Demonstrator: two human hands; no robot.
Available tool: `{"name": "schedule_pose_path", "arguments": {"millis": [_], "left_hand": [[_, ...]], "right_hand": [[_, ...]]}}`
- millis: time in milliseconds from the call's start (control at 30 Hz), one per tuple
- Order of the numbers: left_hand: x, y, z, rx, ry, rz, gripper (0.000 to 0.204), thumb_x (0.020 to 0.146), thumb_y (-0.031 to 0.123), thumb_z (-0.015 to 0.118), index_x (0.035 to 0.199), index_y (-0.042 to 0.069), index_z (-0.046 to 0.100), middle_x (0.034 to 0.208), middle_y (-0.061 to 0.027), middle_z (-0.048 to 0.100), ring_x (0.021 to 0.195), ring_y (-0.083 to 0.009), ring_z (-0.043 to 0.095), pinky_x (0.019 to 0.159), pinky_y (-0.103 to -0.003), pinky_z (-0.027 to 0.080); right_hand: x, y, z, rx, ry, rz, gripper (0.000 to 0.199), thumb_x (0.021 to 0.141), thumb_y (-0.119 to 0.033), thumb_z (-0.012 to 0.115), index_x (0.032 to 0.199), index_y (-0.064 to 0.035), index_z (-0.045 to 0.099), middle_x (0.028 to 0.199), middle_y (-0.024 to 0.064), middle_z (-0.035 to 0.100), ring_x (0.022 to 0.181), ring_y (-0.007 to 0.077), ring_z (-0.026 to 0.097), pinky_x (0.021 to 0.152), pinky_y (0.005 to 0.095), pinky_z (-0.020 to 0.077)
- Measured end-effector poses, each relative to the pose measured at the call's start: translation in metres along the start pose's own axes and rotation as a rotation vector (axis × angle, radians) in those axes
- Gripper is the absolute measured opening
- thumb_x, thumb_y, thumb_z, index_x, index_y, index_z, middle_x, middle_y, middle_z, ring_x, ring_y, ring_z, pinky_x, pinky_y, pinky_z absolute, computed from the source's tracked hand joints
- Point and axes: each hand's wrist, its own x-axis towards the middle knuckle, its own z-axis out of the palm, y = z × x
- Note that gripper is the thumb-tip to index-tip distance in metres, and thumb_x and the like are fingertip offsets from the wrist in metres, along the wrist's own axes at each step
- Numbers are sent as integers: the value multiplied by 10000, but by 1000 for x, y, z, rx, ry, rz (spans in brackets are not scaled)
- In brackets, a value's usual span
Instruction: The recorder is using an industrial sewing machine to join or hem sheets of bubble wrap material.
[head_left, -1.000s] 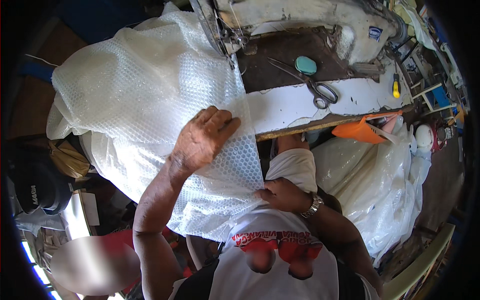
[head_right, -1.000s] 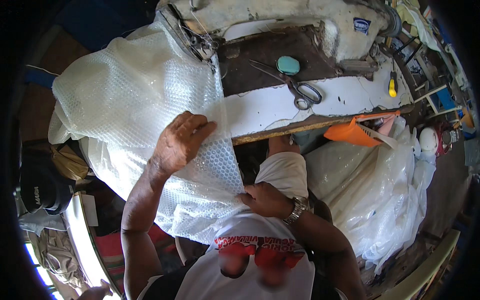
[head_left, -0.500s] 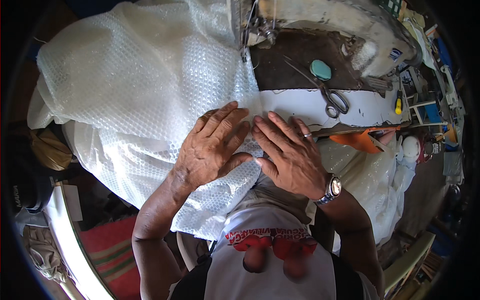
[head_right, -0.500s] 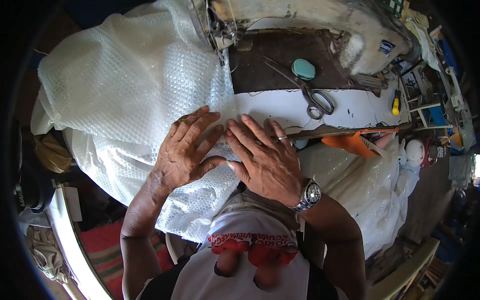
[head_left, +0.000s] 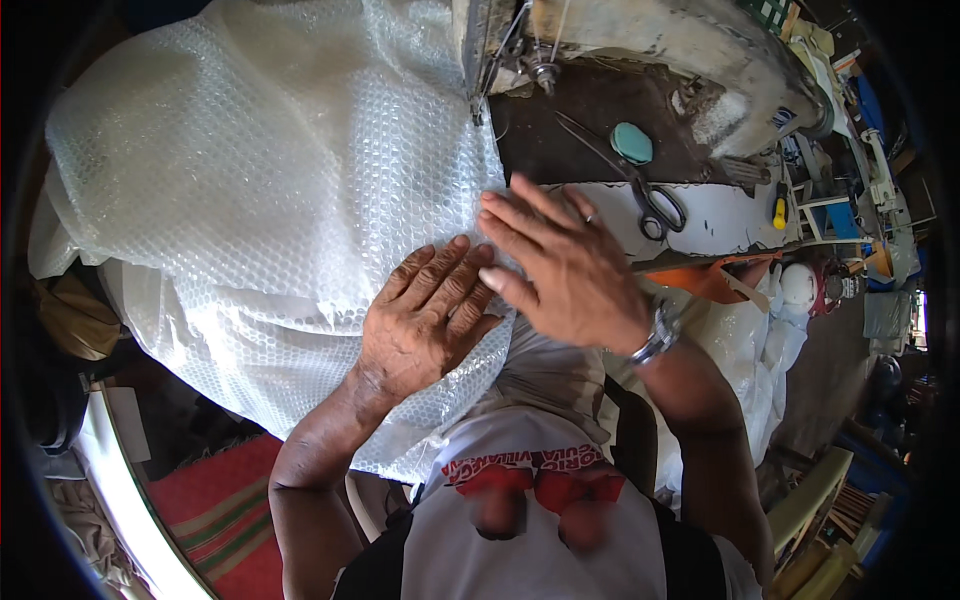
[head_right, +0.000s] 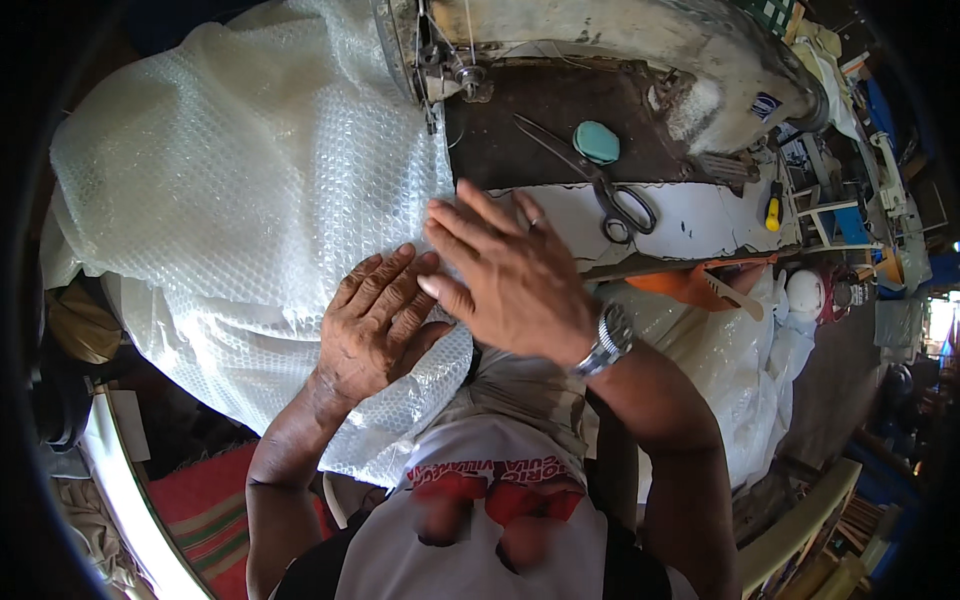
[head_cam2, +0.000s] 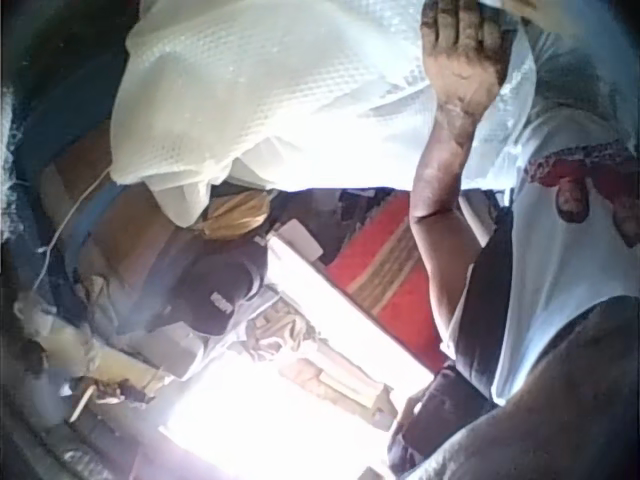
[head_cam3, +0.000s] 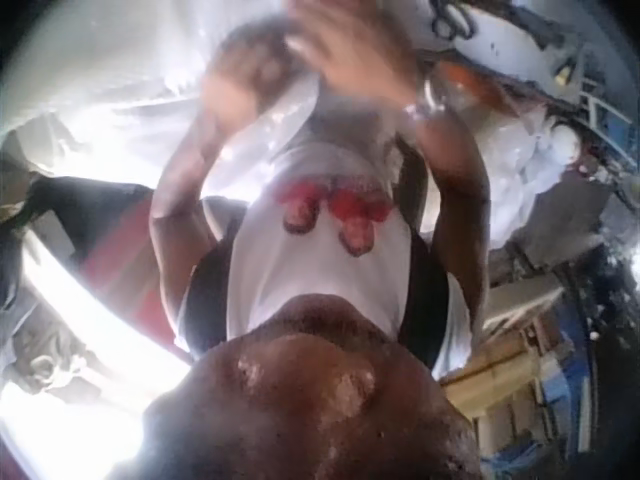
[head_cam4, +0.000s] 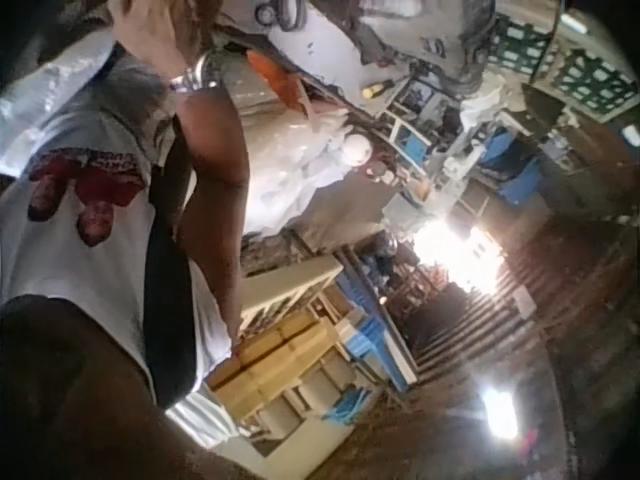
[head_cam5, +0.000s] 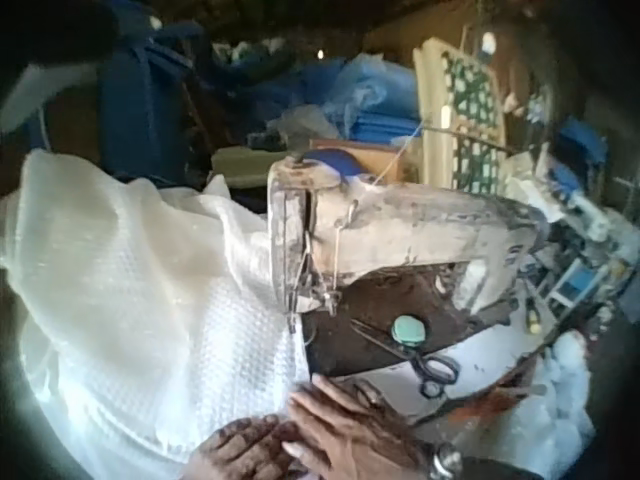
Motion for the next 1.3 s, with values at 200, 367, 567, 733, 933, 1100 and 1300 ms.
{"name": "schedule_pose_path", "arguments": {"millis": [200, 367, 567, 733, 933, 1100, 1300], "left_hand": [[3, 1, 0, -22, 67, 18, 424, 850, 333, 868, 1201, 123, 753, 1329, -72, 685, 1298, -293, 635, 1071, -495, 520], [6, 1, -2, 9, 49, 15, 432, 865, 316, 857, 1241, 130, 751, 1348, -61, 685, 1319, -283, 626, 1101, -487, 507], [1, 0, 3, -14, 28, -15, 373, 920, 276, 798, 1261, 141, 730, 1384, -53, 655, 1352, -256, 599, 1116, -467, 498], [3, 2, 2, 7, 89, -2, 409, 902, 299, 815, 1273, 149, 729, 1355, -39, 656, 1296, -247, 617, 1100, -456, 498], [0, 2, 4, 12, 101, -10, 389, 891, 308, 822, 1233, 141, 740, 1327, -30, 647, 1260, -228, 615, 1091, -447, 494], [-3, 2, 5, -3, 53, -11, 451, 827, 301, 867, 1224, 132, 735, 1318, -43, 641, 1238, -278, 613, 1063, -489, 491], [1, 3, 3, 59, 100, 41, 433, 892, 312, 818, 1267, 112, 736, 1307, -41, 667, 1216, -248, 634, 1058, -468, 493]], "right_hand": [[0, -17, 0, -107, -108, 81, 483, 1080, -380, 506, 1438, -85, 641, 1570, 66, 562, 1483, 235, 474, 1253, 610, 251], [28, 16, -13, 95, -227, 155, 550, 1097, -451, 485, 1486, -78, 595, 1579, 84, 556, 1511, 250, 449, 1206, 620, 336], [29, 14, 21, -113, -57, 73, 554, 1102, -411, 482, 1551, -90, 526, 1661, 53, 465, 1559, 256, 383, 1276, 584, 220], [25, 14, 13, -35, -63, 114, 549, 1111, -411, 441, 1556, -101, 526, 1657, 75, 468, 1554, 263, 396, 1264, 599, 246], [-14, -4, -1, 50, -179, 8, 485, 1110, -400, 427, 1384, -90, 679, 1620, 84, 512, 1523, 270, 442, 1237, 602, 280], [-38, -29, 19, -67, -17, 86, 550, 1042, -317, 529, 1542, -86, 542, 1703, 45, 395, 1599, 230, 300, 1302, 571, 135], [-50, -27, 14, -42, -23, 33, 551, 1009, -306, 555, 1512, -83, 578, 1691, 50, 407, 1588, 227, 312, 1300, 559, 160]]}}
